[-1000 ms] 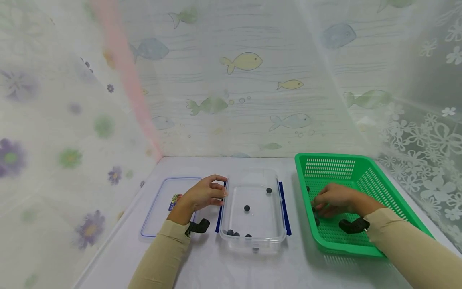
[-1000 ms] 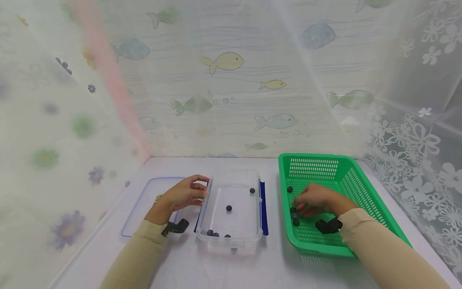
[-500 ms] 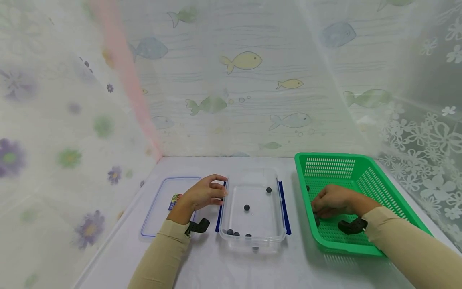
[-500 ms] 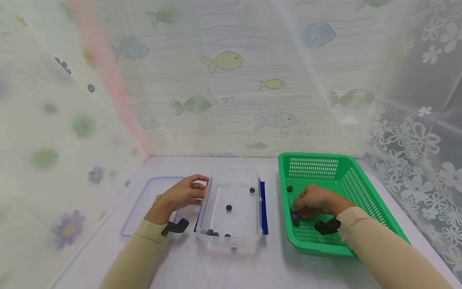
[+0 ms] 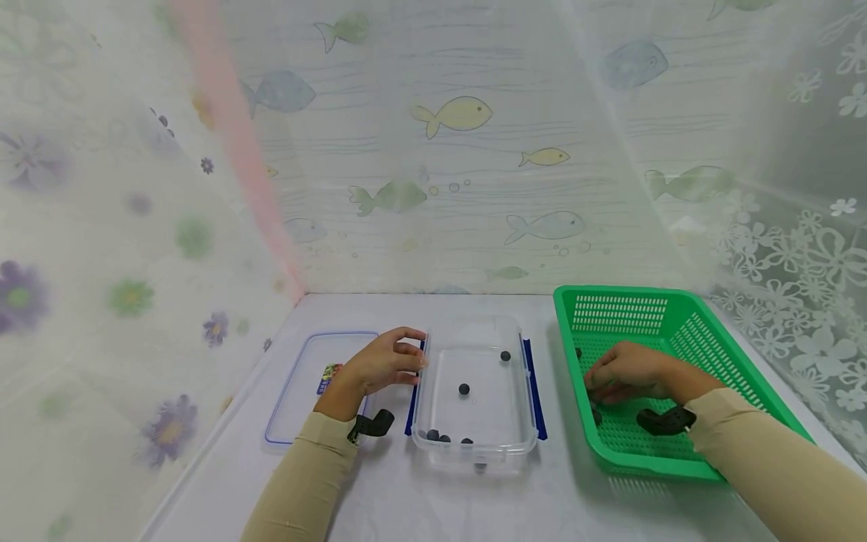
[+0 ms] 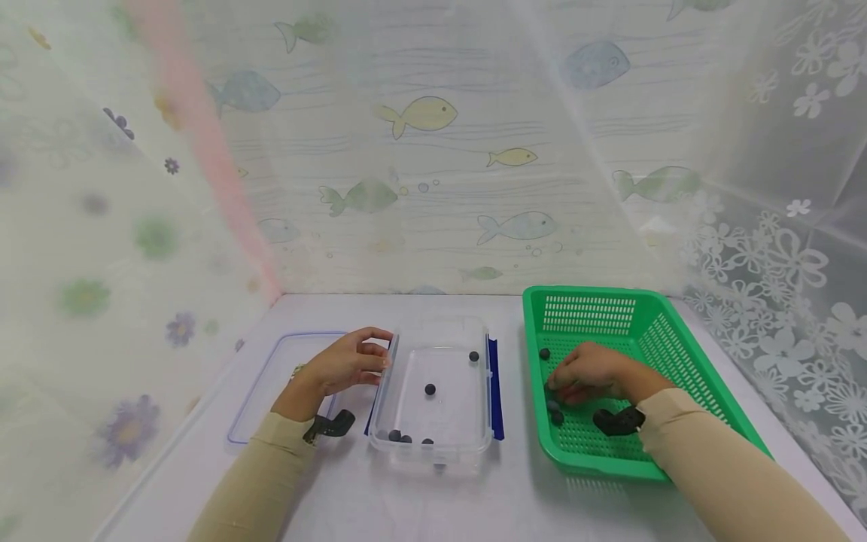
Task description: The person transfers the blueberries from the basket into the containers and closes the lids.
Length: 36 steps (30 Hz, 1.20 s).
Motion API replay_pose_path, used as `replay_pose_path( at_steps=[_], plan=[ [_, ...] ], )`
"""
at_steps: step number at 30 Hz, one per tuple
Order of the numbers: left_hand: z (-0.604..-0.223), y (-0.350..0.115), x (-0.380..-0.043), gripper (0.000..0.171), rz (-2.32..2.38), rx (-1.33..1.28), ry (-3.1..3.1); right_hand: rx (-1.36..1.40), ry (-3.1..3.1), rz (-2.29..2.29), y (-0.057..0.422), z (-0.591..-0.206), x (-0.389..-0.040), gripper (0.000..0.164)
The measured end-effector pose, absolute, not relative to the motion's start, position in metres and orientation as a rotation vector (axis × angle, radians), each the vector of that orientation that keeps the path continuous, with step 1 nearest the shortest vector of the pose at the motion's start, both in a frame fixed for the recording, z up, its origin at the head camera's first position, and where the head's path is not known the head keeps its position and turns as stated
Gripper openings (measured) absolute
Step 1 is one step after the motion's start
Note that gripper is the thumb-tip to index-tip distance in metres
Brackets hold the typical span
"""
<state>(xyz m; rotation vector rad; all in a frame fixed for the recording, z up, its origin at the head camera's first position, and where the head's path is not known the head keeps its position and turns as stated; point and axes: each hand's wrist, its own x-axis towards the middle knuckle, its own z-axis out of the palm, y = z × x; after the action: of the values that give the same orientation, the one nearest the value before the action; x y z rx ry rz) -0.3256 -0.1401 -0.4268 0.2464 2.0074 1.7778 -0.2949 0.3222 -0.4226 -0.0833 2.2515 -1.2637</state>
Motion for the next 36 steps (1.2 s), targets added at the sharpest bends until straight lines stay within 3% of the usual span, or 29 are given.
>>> replay_pose_path(
  at_steps=[22,36],
  plan=[
    [-0.425,-0.137,-0.325,0.064,1.760,0.228,2.033,-0.167,2.144,-1.499,0.333,-0.390,-0.298,0.029],
    [-0.420,-0.133,-0.321,0.062,1.714,0.238,2.097,-0.235,2.113,-1.567,0.313,-0.366,-0.293,0.028]
  ],
)
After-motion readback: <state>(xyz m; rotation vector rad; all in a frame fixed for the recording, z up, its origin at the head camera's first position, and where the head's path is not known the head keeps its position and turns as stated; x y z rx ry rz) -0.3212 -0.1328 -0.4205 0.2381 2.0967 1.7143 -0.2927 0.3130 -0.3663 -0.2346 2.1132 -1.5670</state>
